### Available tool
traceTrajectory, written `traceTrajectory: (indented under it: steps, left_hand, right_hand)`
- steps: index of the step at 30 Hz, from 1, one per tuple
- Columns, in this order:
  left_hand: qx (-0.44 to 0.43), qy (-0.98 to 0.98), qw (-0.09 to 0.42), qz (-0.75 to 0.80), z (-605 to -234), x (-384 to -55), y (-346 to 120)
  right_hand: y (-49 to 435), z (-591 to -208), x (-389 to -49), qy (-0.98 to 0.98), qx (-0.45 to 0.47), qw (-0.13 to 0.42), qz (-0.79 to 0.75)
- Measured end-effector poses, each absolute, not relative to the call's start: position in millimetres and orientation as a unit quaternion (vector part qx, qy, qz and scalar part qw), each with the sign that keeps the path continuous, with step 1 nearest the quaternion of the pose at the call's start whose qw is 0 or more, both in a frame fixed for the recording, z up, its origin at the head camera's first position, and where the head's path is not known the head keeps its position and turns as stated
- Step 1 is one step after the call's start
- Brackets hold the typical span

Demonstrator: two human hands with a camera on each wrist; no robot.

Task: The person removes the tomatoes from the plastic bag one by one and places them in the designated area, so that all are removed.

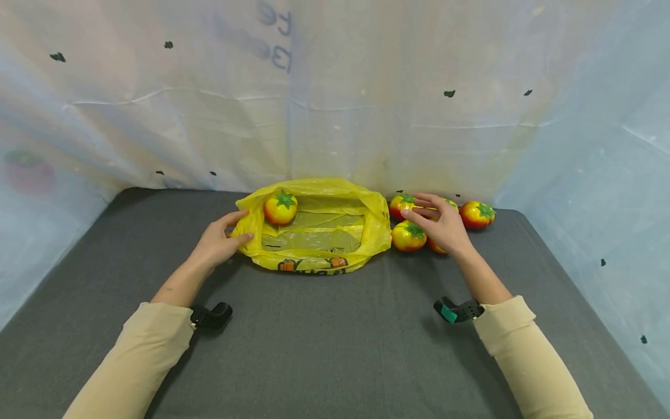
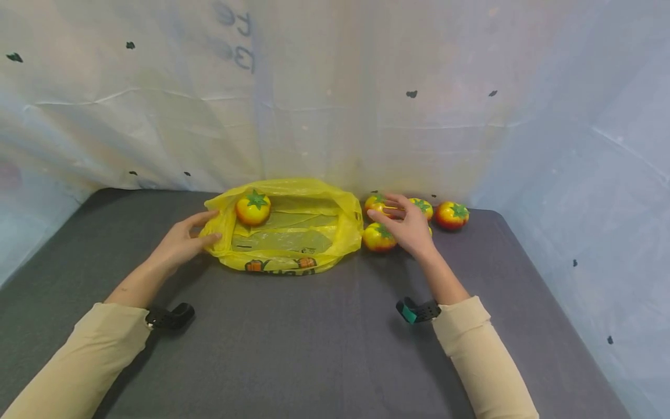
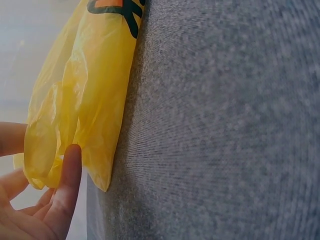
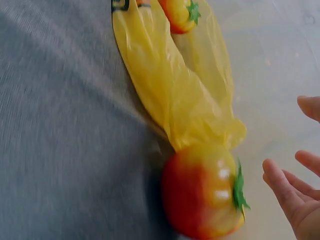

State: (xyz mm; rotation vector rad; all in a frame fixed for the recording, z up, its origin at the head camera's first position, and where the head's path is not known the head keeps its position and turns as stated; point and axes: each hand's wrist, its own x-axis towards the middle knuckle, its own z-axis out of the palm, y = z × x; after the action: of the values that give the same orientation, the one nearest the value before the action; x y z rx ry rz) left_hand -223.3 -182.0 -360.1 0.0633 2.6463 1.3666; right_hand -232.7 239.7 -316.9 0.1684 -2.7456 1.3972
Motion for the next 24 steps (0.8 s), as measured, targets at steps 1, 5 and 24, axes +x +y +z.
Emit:
traceTrajectory:
  steps: [1, 5, 24]
  left_hand:
    - [0.02, 0.886, 0.081, 0.457, -360.4, -223.5, -182.0]
    - [0.021, 0.887, 0.078, 0.455, -359.7, -222.9, -181.0]
    - [0.023, 0.889, 0.071, 0.451, -360.5, -223.5, -181.5]
  right_hand:
    - [236.3, -317.8, -233.8, -0.885, 0.059, 0.026, 0.461]
    - [222.8, -321.9, -238.4, -0.869, 0.076, 0.024, 0.488]
    - [169.7, -328.6, -249.7, -0.844, 0.119, 0.0, 0.523]
